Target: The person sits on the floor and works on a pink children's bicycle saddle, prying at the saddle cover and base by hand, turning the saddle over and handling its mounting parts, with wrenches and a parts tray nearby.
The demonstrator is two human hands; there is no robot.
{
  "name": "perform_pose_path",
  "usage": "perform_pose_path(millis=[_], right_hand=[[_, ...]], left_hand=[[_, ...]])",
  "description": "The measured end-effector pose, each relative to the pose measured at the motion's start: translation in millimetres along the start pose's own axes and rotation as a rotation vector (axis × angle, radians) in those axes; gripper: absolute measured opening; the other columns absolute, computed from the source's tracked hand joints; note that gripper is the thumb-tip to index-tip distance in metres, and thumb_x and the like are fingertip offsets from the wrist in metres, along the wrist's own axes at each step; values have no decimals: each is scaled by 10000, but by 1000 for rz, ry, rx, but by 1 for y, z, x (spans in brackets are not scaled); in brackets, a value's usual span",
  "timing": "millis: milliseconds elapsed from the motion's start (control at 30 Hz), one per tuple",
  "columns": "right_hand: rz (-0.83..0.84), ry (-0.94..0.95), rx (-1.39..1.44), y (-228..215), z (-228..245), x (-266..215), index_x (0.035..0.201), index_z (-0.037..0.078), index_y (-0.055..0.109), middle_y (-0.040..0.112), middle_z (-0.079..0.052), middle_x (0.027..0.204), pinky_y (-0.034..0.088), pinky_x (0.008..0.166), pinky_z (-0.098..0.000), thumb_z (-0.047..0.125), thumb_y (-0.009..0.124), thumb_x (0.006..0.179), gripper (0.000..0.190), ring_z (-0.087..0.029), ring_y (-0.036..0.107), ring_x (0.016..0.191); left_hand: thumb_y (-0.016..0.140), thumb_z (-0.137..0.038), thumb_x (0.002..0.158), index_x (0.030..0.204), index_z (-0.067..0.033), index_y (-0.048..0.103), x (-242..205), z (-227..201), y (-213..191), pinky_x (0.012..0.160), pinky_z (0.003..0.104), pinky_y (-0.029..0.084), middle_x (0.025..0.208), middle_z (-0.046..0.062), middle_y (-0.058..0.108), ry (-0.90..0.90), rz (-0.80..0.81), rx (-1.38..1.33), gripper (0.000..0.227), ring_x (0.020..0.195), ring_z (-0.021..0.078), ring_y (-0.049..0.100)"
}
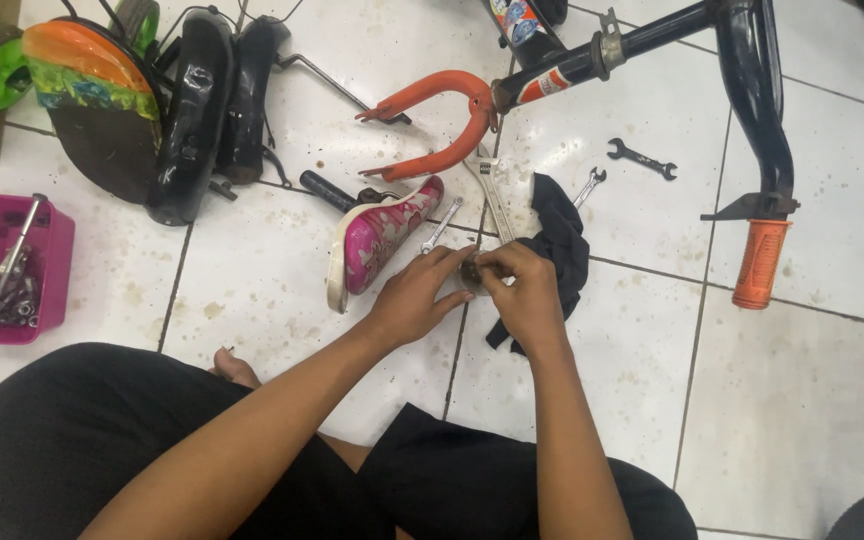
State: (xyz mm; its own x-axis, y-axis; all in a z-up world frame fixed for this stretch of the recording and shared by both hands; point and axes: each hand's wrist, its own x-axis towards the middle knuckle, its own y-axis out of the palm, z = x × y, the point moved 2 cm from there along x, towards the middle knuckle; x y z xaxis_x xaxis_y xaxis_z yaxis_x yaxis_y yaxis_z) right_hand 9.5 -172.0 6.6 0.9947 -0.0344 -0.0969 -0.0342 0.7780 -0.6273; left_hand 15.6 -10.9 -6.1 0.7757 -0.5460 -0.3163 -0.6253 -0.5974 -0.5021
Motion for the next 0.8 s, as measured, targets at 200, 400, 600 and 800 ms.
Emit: perform_pose_path(millis=[200,400,600,800], right_hand=[[-28,-26,-14,5,-8,1,879,12,779,751,-170,777,602,740,-403,-152,723,784,198,-331,747,794],[-74,-58,36,2,-9,1,816,26,782,741,-156,724,588,699,-359,-175,729,743,220,-287,734,733],[8,88,71,0,-18,3,905,34,799,761,-175,877,612,823,-412,-99,754,779,188,-313,744,872],[40,163,82,-13,-15,1,950,44,807,763,-169,956,619,844,-408,-36,799,806,165,-307,744,930]], left_hand=[[552,-278,1013,1527,-95,392,0,1,0,996,522,522,1391,188,539,1,-8,-10,568,1284,356,543],[559,-266,1011,1526,-88,395,0,0,1,981,519,532,1381,193,550,4,-17,-5,569,1270,357,556],[545,-277,1017,1538,-108,377,1,1,0,1000,516,518,1403,182,529,-14,6,-14,572,1295,356,534],[531,-293,1025,1545,-119,365,0,1,-1,1013,511,515,1414,177,520,-22,22,-7,573,1310,346,526]])
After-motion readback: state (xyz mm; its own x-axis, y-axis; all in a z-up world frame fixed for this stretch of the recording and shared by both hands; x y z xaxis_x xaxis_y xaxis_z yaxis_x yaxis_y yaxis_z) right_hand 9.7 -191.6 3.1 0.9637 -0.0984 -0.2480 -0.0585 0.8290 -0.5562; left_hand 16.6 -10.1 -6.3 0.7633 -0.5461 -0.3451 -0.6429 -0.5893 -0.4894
